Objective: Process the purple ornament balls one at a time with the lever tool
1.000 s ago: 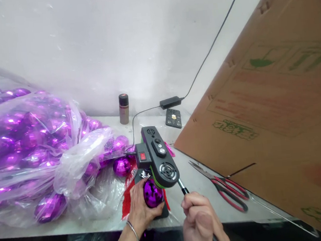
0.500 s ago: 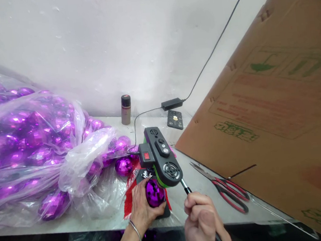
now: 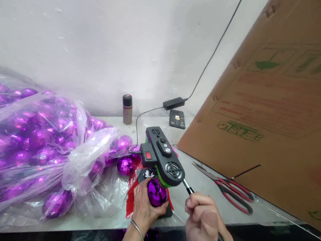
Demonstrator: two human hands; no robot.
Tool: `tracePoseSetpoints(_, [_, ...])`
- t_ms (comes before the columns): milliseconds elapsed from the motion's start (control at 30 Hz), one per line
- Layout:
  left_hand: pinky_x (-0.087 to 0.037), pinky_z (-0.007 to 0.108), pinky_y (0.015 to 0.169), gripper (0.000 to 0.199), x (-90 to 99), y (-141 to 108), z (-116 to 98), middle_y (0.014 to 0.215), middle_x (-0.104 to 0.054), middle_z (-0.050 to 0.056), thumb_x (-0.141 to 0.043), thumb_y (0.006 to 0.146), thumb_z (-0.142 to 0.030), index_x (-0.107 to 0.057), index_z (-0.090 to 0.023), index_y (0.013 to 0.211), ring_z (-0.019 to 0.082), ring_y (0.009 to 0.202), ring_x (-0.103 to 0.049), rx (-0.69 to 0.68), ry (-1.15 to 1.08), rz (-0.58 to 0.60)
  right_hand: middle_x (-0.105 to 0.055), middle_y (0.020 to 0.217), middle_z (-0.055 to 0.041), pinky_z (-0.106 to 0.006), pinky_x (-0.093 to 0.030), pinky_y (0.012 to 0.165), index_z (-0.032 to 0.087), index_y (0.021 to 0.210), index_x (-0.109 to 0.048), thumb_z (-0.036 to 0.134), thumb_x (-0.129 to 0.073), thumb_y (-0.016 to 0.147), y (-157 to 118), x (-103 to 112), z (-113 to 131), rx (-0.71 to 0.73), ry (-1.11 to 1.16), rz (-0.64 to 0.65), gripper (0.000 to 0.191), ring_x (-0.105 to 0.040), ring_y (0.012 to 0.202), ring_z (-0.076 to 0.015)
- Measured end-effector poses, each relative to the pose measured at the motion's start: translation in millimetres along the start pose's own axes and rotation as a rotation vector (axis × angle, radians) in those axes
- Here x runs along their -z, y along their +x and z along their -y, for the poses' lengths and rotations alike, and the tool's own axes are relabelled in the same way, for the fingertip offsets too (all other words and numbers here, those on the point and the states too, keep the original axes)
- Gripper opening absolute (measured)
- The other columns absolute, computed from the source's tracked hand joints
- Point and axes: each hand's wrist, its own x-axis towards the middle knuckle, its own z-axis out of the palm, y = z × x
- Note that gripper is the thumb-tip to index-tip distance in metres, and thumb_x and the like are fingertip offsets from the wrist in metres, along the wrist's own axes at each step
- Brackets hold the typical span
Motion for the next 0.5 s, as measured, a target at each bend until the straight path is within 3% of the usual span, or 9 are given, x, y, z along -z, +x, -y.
tracePoseSetpoints(300, [-0.069, 0.061, 0.100, 0.083, 1.9, 0.8, 1.4, 0.128, -0.082, 0.016, -0.091, 0.064, -0.030, -0.063, -0.019, 0.141, 0.040, 0.114, -0.081, -0.046, 0.028, -0.004, -0.058, 0.071, 0.0028, -0.024, -0.041, 0.050, 0.020, 0.065, -0.051, 0.030, -0.054, 0.117, -5.4, 0.2, -1.4, -0.040, 0.014, -0.014, 0.053, -0.053, 0.060, -0.0089])
tracePoseSetpoints(500, [-0.068, 0.062, 0.103, 0.082, 3.4, 2.0, -0.8, 0.128, -0.081, 0.017, -0.092, 0.065, -0.033, -0.064, -0.018, 0.141, 0.041, 0.116, -0.080, 0.009, 0.024, 0.014, -0.057, 0.070, 0.0026, -0.024, -0.039, 0.050, 0.020, 0.066, -0.051, 0.028, -0.053, 0.116, -7.1, 2.7, -3.7, -0.046, 0.012, -0.014, 0.051, -0.053, 0.060, -0.0097])
